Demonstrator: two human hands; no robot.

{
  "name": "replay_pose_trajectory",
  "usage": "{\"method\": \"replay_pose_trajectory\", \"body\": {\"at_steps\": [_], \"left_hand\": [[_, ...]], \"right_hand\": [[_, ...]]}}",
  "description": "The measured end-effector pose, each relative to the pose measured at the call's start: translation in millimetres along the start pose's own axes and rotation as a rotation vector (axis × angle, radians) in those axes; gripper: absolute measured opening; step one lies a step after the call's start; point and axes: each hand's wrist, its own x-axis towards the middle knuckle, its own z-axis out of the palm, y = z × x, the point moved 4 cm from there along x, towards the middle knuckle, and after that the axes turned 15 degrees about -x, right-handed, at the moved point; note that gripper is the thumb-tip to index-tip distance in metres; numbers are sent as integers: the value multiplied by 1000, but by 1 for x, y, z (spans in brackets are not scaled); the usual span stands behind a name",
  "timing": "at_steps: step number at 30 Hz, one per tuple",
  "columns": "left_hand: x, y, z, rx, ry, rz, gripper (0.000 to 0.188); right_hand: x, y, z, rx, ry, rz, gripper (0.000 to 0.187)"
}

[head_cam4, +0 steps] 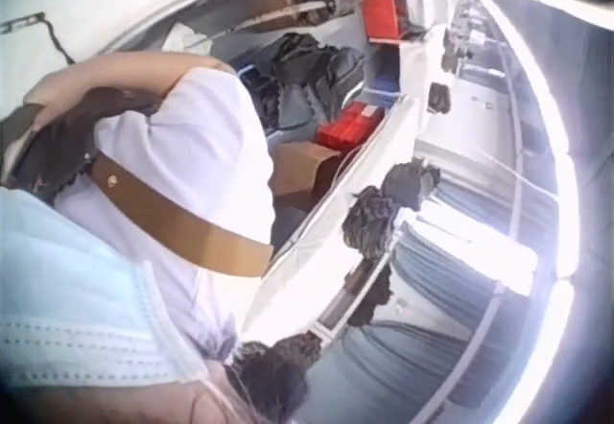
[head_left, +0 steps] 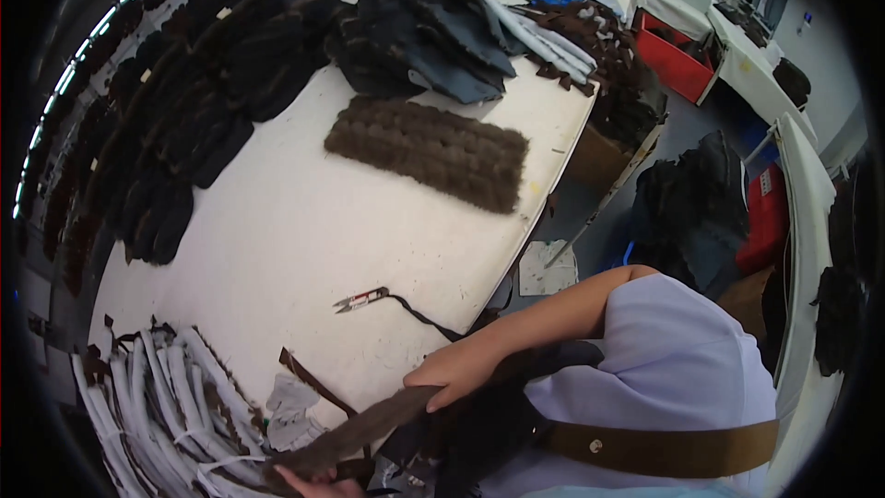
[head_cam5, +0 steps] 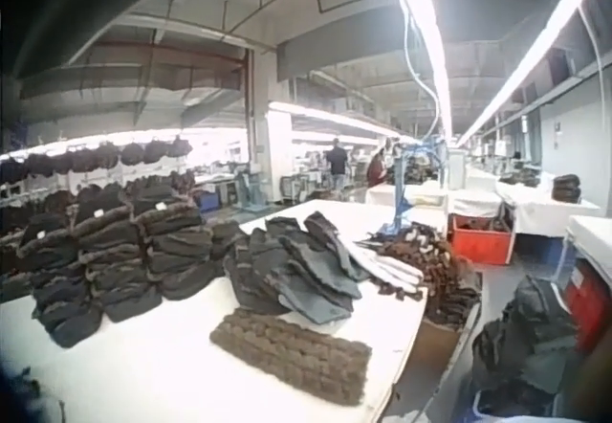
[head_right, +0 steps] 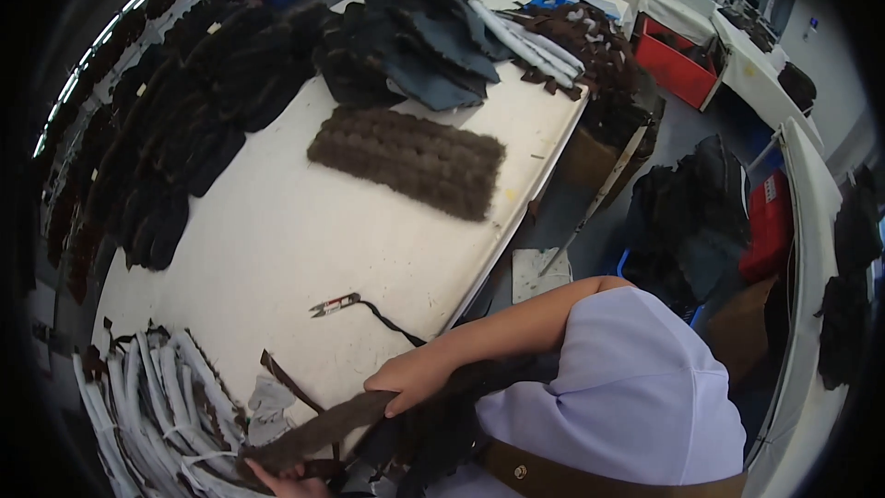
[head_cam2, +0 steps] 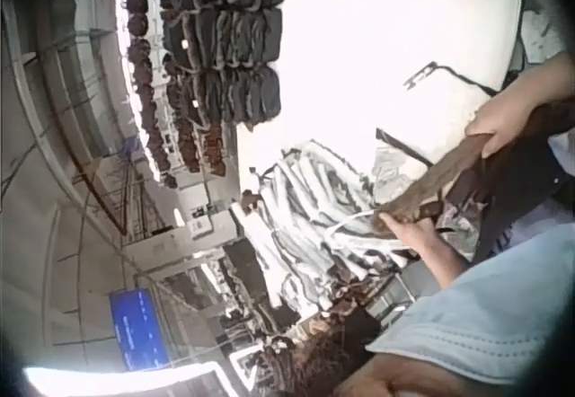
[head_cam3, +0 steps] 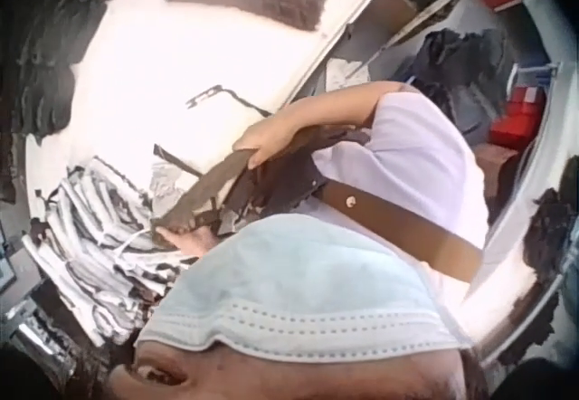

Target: Assembling and trimming fur components for leather goods.

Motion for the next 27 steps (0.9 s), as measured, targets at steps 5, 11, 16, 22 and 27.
{"method": "replay_pose_trajectory", "body": {"at_steps": [5,11,16,22,27], "left_hand": [[-13,28,39,-237,361,-87,41],[-15,45,80,-561,14,20,25],[-25,36,77,-487,45,-58,32],[-40,27,59,-344,61,-81,30],[-55,27,79,144,-229,181,25]], "right_hand": [[-31,10,-37,-173,16,-28,33],[-67,53,-187,-272,635,267,34],[-121,137,-238,-989,789,683,44],[-129,200,-215,-1105,881,718,45],[-100,83,-173,-1166,1113,394,25]]}}
